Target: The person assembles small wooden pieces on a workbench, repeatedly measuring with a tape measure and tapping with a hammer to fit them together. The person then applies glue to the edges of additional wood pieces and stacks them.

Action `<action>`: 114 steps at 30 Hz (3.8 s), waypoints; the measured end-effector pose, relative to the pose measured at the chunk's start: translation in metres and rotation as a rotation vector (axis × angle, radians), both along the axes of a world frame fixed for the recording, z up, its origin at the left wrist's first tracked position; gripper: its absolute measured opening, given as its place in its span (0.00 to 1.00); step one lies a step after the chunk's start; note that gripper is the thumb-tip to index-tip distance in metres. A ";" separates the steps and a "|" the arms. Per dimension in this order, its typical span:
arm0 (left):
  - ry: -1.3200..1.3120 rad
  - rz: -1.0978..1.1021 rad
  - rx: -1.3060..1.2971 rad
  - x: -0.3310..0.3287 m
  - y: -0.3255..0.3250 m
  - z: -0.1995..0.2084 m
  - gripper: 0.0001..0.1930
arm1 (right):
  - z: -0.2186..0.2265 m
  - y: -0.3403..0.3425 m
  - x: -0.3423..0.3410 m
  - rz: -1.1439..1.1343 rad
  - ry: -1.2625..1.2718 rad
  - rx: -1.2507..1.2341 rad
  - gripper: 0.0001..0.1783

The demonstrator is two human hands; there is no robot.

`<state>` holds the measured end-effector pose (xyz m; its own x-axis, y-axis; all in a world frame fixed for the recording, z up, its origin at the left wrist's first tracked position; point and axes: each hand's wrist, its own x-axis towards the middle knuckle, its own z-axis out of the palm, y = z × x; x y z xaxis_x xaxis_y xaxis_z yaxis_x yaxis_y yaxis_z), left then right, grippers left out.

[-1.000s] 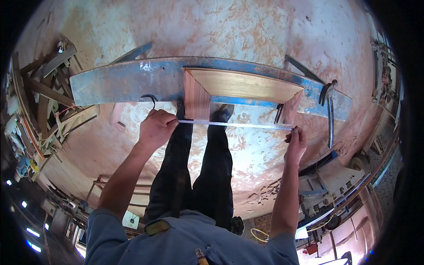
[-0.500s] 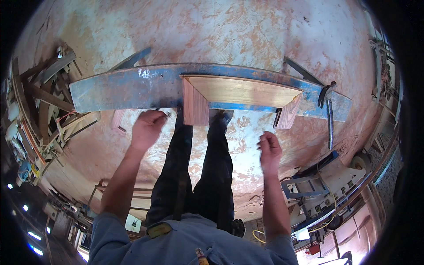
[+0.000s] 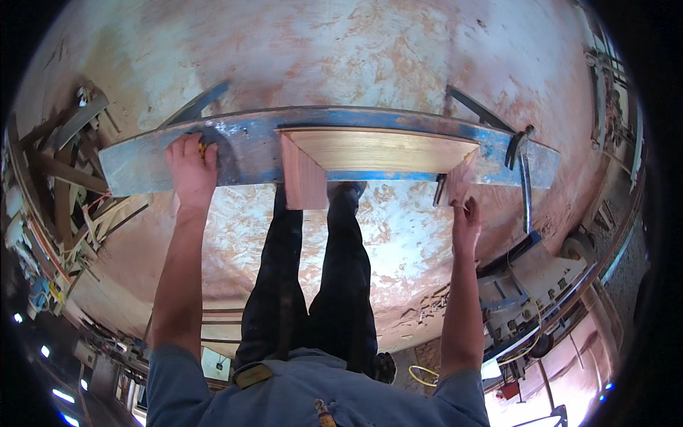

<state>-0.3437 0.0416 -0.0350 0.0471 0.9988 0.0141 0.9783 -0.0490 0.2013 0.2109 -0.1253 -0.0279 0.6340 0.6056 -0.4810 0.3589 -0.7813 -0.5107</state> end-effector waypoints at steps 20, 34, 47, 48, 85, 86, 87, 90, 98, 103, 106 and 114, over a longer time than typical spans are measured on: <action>-0.209 -0.654 -0.345 0.301 -0.015 0.053 0.43 | 0.016 -0.004 0.111 0.324 -0.515 0.195 0.30; -0.008 -0.682 -0.208 0.376 0.000 0.009 0.58 | 0.007 0.045 0.262 0.498 -0.522 -0.051 0.33; 0.047 -0.656 -0.271 0.384 0.003 0.017 0.58 | 0.049 -0.004 0.171 -0.111 0.661 -0.025 0.11; 0.052 -0.651 -0.263 0.383 0.001 0.018 0.57 | 0.057 -0.006 0.160 -0.170 0.786 0.092 0.08; 0.061 -0.636 -0.160 0.375 -0.005 0.004 0.55 | 0.050 -0.002 0.105 -0.376 1.012 -0.091 0.25; 0.059 -0.634 -0.158 0.374 -0.005 0.004 0.55 | 0.051 -0.003 0.108 -0.401 1.010 -0.070 0.25; 0.061 -0.632 -0.167 0.375 -0.006 0.004 0.55 | 0.050 -0.004 0.109 -0.427 1.009 -0.052 0.25; 0.066 -0.630 -0.178 0.375 -0.006 0.003 0.55 | 0.049 -0.003 0.097 -0.445 0.989 -0.079 0.24; 0.078 -0.633 -0.119 0.372 -0.005 0.001 0.53 | 0.049 -0.004 0.103 -0.396 1.024 -0.097 0.23; 0.070 -0.645 -0.165 0.373 -0.004 0.002 0.56 | 0.055 0.001 0.091 -0.404 1.003 -0.163 0.23; 0.075 -0.641 -0.184 0.373 -0.003 0.004 0.56 | 0.047 -0.004 0.099 -0.342 0.965 -0.128 0.23; 0.095 -0.627 -0.169 0.374 -0.004 0.001 0.53 | 0.054 0.000 0.091 -0.377 0.984 -0.148 0.22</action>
